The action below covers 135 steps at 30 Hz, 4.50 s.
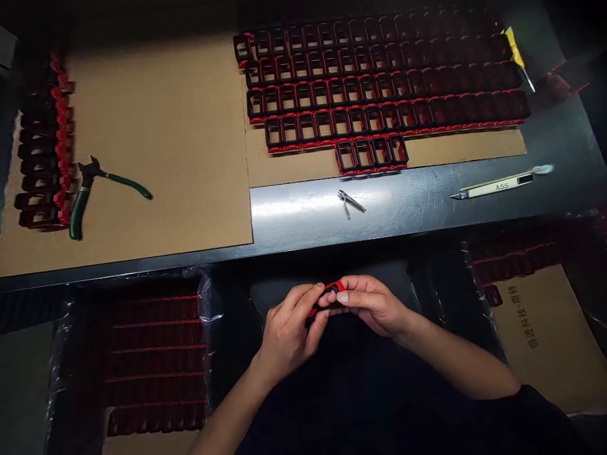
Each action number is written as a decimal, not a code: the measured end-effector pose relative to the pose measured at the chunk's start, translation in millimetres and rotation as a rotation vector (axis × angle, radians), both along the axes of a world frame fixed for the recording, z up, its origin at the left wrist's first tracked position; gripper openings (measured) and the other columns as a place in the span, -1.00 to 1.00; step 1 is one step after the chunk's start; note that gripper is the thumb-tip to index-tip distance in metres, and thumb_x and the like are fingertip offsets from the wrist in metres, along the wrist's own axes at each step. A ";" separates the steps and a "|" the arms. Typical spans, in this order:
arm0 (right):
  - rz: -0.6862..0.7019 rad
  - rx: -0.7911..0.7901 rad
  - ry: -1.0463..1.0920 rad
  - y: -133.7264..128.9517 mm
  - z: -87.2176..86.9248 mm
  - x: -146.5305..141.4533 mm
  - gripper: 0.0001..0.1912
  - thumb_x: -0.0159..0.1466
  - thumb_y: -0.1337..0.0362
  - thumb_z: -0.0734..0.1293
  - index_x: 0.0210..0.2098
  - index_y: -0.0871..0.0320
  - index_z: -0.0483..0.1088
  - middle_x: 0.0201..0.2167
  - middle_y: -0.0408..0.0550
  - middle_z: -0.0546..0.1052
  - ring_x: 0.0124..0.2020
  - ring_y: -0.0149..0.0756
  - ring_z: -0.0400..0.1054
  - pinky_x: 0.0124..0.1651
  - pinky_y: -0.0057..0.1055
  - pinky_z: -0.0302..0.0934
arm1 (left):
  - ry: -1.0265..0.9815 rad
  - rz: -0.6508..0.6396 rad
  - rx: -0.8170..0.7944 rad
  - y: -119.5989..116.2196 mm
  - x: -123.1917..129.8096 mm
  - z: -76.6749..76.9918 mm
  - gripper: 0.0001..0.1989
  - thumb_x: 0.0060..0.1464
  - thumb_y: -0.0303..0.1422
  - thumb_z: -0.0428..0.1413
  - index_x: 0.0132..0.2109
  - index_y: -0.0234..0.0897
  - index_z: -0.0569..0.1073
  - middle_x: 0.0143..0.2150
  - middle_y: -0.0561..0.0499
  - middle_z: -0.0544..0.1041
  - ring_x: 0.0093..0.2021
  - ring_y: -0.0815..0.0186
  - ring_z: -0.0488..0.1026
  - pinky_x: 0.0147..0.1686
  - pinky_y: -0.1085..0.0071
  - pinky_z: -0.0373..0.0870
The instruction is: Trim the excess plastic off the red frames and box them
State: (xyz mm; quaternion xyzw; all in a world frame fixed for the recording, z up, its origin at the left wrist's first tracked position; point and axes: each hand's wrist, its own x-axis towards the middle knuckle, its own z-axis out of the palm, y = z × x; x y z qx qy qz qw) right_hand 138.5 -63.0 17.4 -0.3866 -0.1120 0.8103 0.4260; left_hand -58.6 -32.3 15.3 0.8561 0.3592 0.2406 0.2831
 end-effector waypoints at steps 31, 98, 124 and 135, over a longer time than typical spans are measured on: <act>0.049 0.048 -0.071 -3.1 2.9 -0.2 -0.66 0.13 0.05 0.56 -0.35 0.22 0.53 -0.30 0.02 0.68 -0.21 -0.23 0.58 0.11 -0.16 0.34 | 0.127 -0.003 0.200 -3.6 1.0 9.0 -0.75 0.28 -0.41 0.05 0.07 -0.35 0.41 -0.14 -0.14 0.64 -0.20 0.24 0.65 -0.21 0.42 0.60; 0.211 1.240 -1.772 6.8 43.1 63.6 -0.36 0.18 0.10 0.48 0.22 0.11 0.38 0.29 0.16 0.38 0.41 0.30 0.03 0.32 0.29 0.08 | -0.084 0.021 0.039 2.1 -0.8 18.7 -0.70 0.24 -0.45 0.08 0.11 -0.37 0.37 -0.09 -0.20 0.58 -0.09 0.22 0.59 -0.17 0.40 0.60; 0.133 0.470 -0.712 0.9 27.7 23.7 -0.83 0.28 0.24 0.38 -0.16 0.14 0.53 -0.32 -0.06 0.60 -0.33 -0.29 0.48 -0.25 -0.36 0.41 | -0.095 0.043 -0.084 -0.1 -1.1 12.0 -0.68 0.22 -0.44 0.13 0.11 -0.30 0.38 -0.08 -0.15 0.58 -0.11 0.25 0.60 -0.19 0.42 0.62; 0.098 0.249 -0.261 3.6 10.3 5.3 -0.87 0.19 0.24 0.43 -0.33 0.17 0.59 -0.28 -0.09 0.47 -0.45 -0.48 0.25 -0.48 -0.57 0.24 | -0.074 0.074 -0.083 -2.3 0.4 7.4 -0.72 0.24 -0.40 0.14 0.08 -0.26 0.38 -0.10 -0.13 0.55 -0.13 0.25 0.59 -0.22 0.40 0.63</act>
